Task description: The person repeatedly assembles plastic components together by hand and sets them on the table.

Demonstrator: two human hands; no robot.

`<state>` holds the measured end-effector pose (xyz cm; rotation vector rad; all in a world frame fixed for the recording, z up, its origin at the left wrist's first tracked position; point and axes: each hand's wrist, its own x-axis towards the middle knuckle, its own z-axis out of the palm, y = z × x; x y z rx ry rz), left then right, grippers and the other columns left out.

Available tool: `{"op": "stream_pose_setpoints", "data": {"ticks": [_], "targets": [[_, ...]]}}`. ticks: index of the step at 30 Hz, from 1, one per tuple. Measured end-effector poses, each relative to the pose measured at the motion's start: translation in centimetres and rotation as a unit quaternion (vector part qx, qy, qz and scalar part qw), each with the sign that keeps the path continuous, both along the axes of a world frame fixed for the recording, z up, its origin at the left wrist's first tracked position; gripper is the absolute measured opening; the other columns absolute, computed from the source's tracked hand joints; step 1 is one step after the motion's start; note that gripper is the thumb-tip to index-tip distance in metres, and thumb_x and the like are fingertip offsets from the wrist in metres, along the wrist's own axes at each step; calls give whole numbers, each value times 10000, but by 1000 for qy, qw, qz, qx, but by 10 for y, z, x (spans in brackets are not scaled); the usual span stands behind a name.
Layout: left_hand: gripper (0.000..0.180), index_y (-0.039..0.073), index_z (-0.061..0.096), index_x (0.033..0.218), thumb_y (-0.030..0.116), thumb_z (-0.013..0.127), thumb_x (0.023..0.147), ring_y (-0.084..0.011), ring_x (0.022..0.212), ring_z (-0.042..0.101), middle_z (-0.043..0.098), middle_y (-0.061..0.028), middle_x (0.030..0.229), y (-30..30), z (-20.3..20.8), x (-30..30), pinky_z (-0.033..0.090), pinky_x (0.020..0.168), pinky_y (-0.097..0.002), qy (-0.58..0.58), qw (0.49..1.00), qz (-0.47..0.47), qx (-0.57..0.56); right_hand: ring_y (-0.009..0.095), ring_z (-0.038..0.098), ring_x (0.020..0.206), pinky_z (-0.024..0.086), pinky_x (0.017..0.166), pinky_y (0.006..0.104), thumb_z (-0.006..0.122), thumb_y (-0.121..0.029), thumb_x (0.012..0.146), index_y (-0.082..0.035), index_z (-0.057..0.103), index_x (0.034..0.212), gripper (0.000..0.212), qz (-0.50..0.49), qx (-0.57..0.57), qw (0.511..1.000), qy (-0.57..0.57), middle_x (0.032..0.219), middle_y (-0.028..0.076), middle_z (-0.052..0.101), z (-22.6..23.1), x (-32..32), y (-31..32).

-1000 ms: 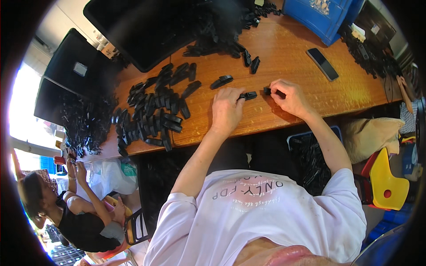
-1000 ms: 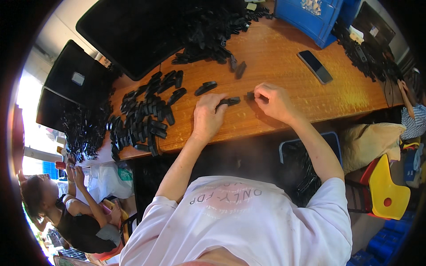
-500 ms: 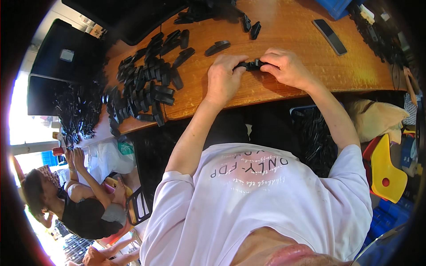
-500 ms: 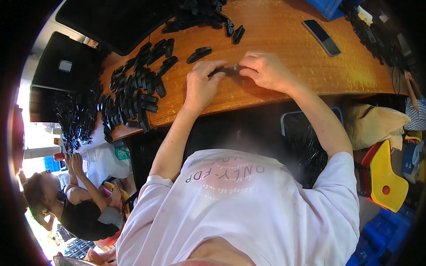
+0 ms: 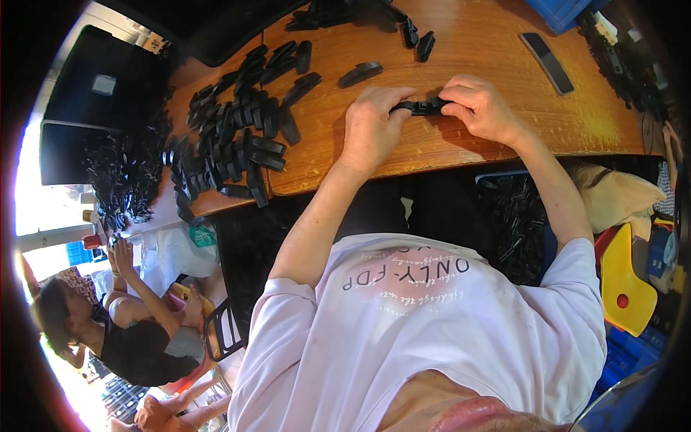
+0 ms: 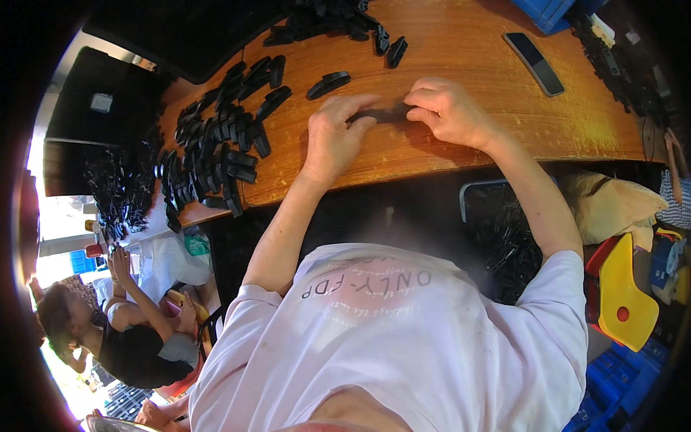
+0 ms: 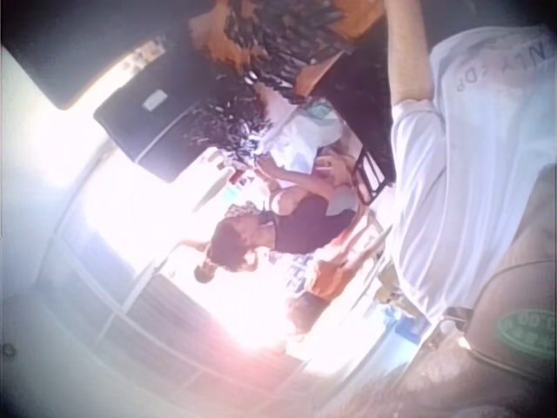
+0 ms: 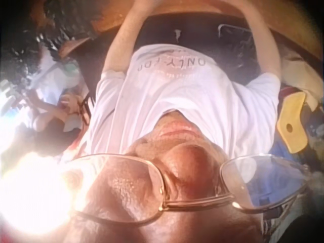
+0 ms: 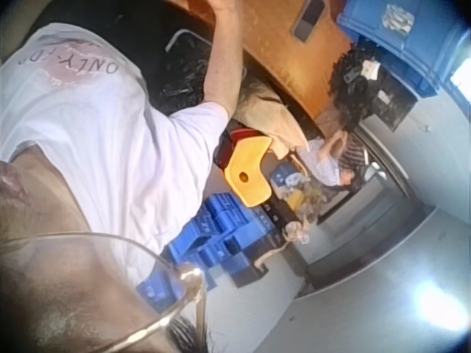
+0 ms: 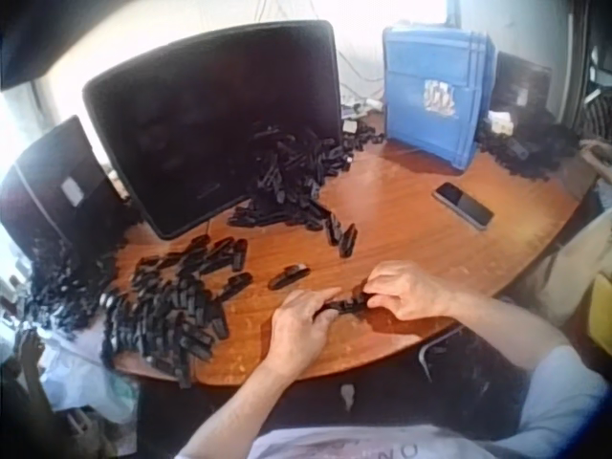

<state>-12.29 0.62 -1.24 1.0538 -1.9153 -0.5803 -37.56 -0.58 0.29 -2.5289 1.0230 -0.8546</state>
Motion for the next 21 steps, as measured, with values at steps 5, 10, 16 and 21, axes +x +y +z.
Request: {"op": "stream_pose_setpoints", "data": {"ticks": [5,10,16,21], "targets": [[319,54,782,1156,-10,768,843,-277,968,731,773,-141,1023,0,2,1,586,832,-363,-3,1000,-1,3,360,662,923,539,773,437,794,-52,841,11,713,945,146,-5,-28,1000,-8,962,138,694,-1,8,-2],[368,51,758,1181,-38,727,825,-325,1021,715,765,-142,1034,-4,2,-7,572,883,-403,16,1000,-13,-21,383,601,790,486,672,478,782,-41,754,-19,682,840,134,33,-126,991,19,826,151,611,-4,32,-16],[446,112,715,1256,-16,691,829,-348,1053,639,706,-120,1036,-23,14,1,472,1000,-470,-136,980,-38,-139,371,645,838,520,711,453,804,-58,778,-19,720,898,152,-14,-109,991,-74,875,142,648,-6,50,-11],[396,115,719,1185,12,713,802,-321,1117,618,695,-106,1016,-54,23,16,416,1105,-493,-213,942,-48,-256,360,678,892,549,759,446,804,-157,872,-31,742,991,184,-54,-60,996,37,961,128,699,2,43,-30]]}}
